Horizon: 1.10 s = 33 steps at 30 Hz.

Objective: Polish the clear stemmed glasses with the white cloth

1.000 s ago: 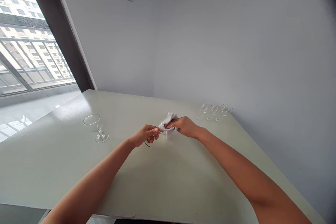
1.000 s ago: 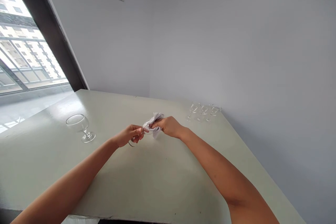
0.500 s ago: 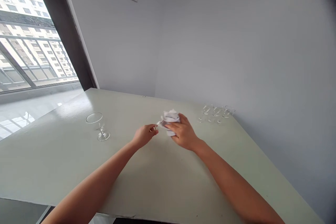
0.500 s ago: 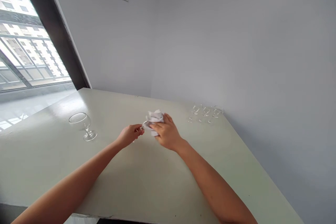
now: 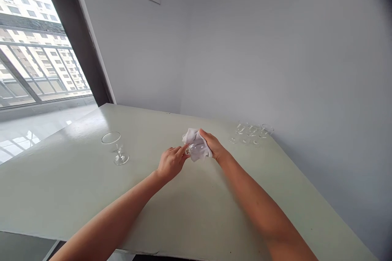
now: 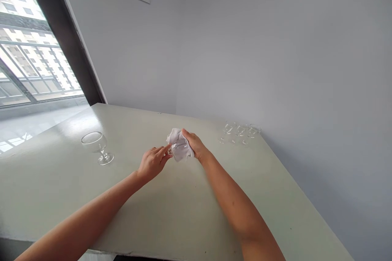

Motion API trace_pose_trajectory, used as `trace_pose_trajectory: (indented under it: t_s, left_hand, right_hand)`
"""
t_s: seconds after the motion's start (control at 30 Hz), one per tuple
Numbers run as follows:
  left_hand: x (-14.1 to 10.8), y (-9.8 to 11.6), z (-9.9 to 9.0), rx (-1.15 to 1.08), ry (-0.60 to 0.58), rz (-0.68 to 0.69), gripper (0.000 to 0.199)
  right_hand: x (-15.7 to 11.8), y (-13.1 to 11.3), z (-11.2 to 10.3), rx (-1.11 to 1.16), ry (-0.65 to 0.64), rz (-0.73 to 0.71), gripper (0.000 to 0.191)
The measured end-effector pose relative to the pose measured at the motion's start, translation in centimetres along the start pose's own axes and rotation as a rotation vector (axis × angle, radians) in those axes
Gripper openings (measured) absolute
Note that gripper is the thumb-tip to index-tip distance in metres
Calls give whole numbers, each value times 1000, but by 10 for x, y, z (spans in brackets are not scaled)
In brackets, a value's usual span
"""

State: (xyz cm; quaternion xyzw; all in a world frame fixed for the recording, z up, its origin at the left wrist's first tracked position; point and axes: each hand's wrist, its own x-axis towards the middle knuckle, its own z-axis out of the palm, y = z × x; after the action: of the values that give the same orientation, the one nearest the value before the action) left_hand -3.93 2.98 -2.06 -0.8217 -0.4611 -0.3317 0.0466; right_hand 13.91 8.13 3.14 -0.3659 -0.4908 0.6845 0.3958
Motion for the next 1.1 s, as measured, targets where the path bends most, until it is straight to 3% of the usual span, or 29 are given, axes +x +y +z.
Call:
trace_pose_trajectory:
  t_s: [0.1,0.2,0.33,0.43,0.53,0.6,0.67,0.73,0.83,0.9,1.0,1.1]
  left_hand:
    - [0,2,2,-35,61,-129,34]
    - [3,3,-1,-72,92,-253,36]
    - [6,7,-5,-110,129,-357,41]
    - [5,12,-4,-100,188,-334,48]
    - [4,17,-2,-60,214,-290,46]
    - [4,18,-4,-127,153,-252,47]
    - [6,15,-7,-341,29,-242,50]
    - [10,8,-10,-657,-53,-334,46]
    - [14,-3,-14,-1140,-59,-512,47]
    - [14,-8,-16,-1383,-121,-534,57]
    - [12,-10,-17,-1551,-216,-510,64]
    - [11,-9,-15,-1531,-142,-532,55]
  right_hand:
    - [2,18,17,307,128,-2,49]
    - [-1,35,46,464,235,-89,46]
    - [-9,53,82,433,244,-283,42]
    - [-12,63,93,356,266,-334,40]
    - [-12,68,87,348,213,-287,35]
    - [-11,67,76,366,152,-241,31]
    - [-9,63,61,396,107,-177,27]
    - [-8,58,47,429,29,-96,29]
    - [-8,54,33,443,-164,-18,34]
    - [-10,55,31,433,-300,20,35]
    - [-14,59,33,406,-463,88,33]
    - [-13,62,30,365,-476,107,32]
